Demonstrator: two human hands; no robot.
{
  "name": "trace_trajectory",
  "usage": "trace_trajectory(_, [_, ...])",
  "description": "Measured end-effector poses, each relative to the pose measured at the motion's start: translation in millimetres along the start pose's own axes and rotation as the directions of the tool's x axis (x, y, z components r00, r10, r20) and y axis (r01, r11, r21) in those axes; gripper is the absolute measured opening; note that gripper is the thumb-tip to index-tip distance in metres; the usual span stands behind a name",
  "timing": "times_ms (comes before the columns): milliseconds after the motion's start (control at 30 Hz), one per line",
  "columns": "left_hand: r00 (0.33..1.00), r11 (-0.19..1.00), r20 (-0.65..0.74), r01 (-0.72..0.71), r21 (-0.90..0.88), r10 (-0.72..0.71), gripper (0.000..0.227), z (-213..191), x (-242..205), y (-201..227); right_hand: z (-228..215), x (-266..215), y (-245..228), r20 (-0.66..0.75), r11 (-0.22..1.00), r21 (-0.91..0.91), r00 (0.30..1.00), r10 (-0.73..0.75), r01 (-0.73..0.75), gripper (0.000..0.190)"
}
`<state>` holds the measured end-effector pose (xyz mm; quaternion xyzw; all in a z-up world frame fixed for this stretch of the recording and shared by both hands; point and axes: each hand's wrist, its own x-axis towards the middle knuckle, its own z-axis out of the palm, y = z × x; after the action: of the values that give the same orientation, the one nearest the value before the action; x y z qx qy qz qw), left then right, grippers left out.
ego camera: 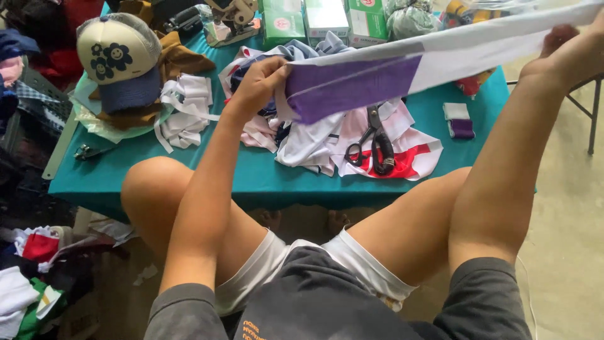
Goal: Cutting a purple fabric strip from a garment using scissors on a blue table
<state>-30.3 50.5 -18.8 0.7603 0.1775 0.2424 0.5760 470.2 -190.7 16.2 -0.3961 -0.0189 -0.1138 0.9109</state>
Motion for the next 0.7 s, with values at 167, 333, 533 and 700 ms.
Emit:
trace_trajectory(167, [0.962,0.922,0.144,0.266,-0.281,-0.233,0.029,21,-5,-19,-2,-34,25,-0.089,0.899,-0.376,0.957,-0.277,0.225,0.032])
trace_trajectory(333, [0.947,0.931,-0.076,0.32,0.175,-0.312,0.061,24,17,-185,-48,28,182,0.827,0.324,-0.519,0.561,-0.045,0.791,0.017])
trace_trajectory(533, [0.963,0.854,-0.027,0.25,0.456,-0.268,0.062,8,-16,-158,-79,-56,186,0.708,-0.042,-0.417,0.353,0.612,0.908,0.04])
trace_trajectory(700, [0.948,0.735,-0.139,0.31,0.603,-0.286,0.028,-18,-33,-181,-86,-119,158,0.717,0.162,-0.324,0.131,0.684,0.932,0.052])
